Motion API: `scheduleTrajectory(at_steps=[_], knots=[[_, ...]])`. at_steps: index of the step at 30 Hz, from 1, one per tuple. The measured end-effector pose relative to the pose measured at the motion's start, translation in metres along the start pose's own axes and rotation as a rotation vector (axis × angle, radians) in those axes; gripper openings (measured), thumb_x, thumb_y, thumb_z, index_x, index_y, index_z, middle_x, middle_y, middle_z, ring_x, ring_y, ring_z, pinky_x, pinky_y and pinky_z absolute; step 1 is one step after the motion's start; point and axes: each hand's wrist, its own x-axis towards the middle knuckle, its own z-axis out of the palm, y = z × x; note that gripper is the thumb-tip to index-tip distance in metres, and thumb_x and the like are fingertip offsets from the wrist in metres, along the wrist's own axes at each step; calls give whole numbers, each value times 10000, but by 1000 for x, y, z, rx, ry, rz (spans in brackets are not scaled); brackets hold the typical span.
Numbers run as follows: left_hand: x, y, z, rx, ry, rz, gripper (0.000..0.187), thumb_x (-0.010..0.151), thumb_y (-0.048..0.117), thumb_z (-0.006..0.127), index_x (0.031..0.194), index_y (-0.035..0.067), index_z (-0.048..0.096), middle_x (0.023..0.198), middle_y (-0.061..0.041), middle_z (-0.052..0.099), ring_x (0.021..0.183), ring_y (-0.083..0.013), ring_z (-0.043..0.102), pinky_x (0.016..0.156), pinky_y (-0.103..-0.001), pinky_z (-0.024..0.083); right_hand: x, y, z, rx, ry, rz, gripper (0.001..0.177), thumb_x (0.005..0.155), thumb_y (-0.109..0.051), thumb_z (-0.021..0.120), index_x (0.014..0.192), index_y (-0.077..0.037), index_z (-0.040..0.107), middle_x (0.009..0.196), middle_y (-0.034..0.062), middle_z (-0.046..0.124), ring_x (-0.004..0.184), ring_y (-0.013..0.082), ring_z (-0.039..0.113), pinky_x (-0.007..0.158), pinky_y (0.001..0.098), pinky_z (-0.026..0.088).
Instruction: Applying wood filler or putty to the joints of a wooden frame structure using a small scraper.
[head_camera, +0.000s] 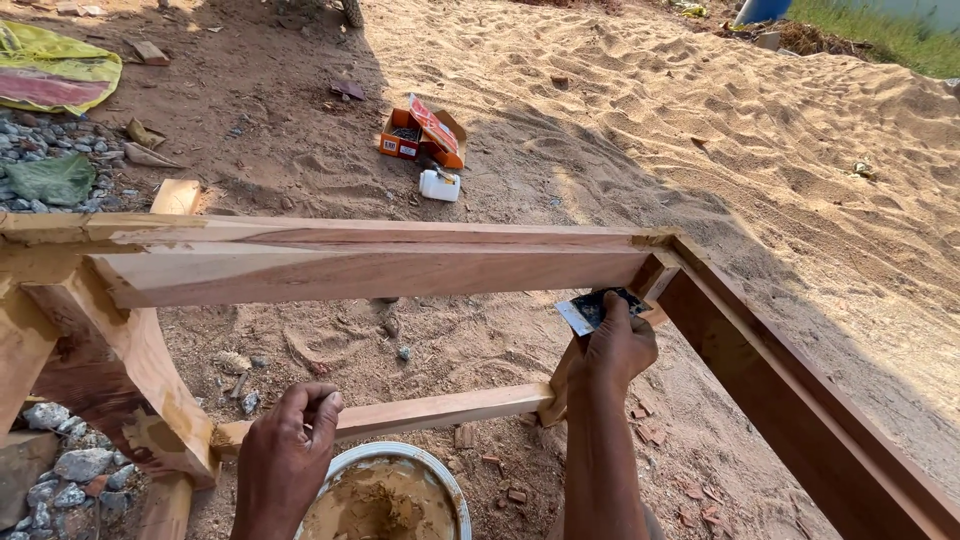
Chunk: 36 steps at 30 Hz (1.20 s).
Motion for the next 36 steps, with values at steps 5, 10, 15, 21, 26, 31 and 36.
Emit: scheduleTrajectory(at_steps=[5,10,15,21,26,31,36], knots=[[-1,2,1,-2,-4,6,235,957,299,636,1064,102,706,878,-93,797,729,-207,786,635,-372,649,10,7,-2,-82,21,-40,203,848,9,733,850,-6,531,856,174,698,716,226,766,590,360,695],[-2,7,-2,12,-8,0,232,961,300,637,1066,104,704,879,-92,802,731,-204,790,632,-371,647,10,15,-1,30,52,30,190,861,18,700,922,45,523,887,195,689,723,249,775,637,379,698],[-3,2,-1,5,2,3,230,951,295,645,1060,103,708,887,-93,802,731,-207,787,636,-371,647,15,28,-11,108,32,58,182,853,40,691,942,49,533,896,185,710,730,240,780,667,373,723],[2,-6,6,-9,5,39,235,958,295,637,1067,102,713,903,-98,798,727,-199,785,629,-356,658,-8,39,-38,18,64,186,198,876,26,703,949,34,519,884,132,663,712,221,726,650,407,692],[0,-5,7,-15,8,62,225,962,288,630,1054,99,710,894,-99,794,703,-197,774,602,-349,653,-46,55,-99,-222,-213,271,269,902,-145,753,1002,-32,530,858,94,681,728,200,716,579,385,661],[-5,12,2,-33,3,66,223,960,296,632,1047,106,711,878,-89,795,680,-191,767,584,-354,638,-43,36,-117,-198,-272,365,260,889,-111,728,1110,-38,611,927,102,751,768,176,739,593,326,653],[-7,19,12,-66,-30,105,218,957,300,624,1037,116,707,878,-73,795,647,-180,761,565,-346,638,-30,2,-107,-118,-260,310,398,895,-134,708,1253,-151,535,938,88,714,757,146,695,566,296,588]])
